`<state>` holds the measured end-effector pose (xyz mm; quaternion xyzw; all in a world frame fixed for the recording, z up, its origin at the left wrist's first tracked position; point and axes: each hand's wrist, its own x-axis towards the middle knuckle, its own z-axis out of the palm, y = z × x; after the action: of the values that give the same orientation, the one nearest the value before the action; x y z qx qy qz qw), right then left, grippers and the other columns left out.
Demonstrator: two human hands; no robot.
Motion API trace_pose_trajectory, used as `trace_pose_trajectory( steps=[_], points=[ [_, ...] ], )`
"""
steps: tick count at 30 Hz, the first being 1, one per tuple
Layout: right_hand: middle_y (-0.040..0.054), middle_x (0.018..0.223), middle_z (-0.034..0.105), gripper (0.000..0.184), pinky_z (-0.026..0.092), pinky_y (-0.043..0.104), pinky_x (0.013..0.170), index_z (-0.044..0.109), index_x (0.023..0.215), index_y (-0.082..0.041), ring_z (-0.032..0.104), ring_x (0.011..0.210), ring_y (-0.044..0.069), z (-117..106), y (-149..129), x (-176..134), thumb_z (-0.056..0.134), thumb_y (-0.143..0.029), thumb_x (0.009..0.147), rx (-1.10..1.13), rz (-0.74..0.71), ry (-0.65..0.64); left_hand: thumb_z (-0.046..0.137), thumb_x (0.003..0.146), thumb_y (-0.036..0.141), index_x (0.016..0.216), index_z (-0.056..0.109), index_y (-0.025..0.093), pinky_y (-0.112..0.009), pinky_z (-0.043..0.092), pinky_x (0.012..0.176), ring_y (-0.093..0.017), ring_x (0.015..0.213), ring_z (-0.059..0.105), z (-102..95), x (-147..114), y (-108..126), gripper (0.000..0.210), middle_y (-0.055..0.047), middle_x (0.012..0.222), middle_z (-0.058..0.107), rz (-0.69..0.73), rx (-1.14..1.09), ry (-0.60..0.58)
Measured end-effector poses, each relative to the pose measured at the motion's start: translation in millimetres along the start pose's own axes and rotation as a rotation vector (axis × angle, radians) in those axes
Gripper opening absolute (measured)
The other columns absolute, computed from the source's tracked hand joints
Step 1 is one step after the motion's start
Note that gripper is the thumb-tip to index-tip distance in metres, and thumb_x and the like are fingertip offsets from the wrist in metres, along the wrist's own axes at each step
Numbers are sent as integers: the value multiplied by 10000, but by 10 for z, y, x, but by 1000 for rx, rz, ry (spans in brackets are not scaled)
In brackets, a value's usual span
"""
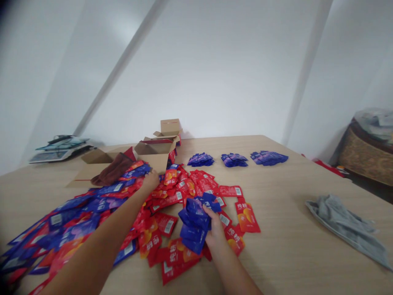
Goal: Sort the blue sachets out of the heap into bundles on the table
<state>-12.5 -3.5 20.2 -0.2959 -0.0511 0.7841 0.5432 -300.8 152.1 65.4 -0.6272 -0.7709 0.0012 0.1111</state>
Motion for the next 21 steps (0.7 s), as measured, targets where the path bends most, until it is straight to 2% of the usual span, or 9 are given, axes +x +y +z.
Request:
trace_pose_trajectory(
  steps=[4,10,16,21],
  points=[
    [22,716,729,236,551,365,731,682,801,-169,694,736,242,30,-1,-34,760,-194,579,-19,1,-18,368,803,126,1149,505,-25,-397,411,839,-322,1057,528,-16,-144,-9,402,-294,1114,538,17,48,50],
    [16,683,724,249,546,361,733,685,815,-161,692,691,228,7,-15,-37,759,-178,578,-7,-6,-28,405,782,92,994,635,66,-382,433,837,-295,1023,544,-68,-327,-246,314,-226,1023,600,25,115,26],
    [9,674,721,198,545,352,720,672,766,-163,686,640,212,-29,-16,-21,753,-180,586,-1,2,-43,359,826,98,1021,622,87,-356,469,780,-260,969,585,-86,-530,-421,328,-221,1091,549,4,141,35],
    [15,658,718,204,544,363,719,674,782,-164,689,671,228,-15,-33,-38,747,-188,594,5,23,-38,407,812,129,1021,609,107,-357,477,785,-247,963,593,-131,-556,-457,291,-194,1060,569,4,137,27]
  ],
)
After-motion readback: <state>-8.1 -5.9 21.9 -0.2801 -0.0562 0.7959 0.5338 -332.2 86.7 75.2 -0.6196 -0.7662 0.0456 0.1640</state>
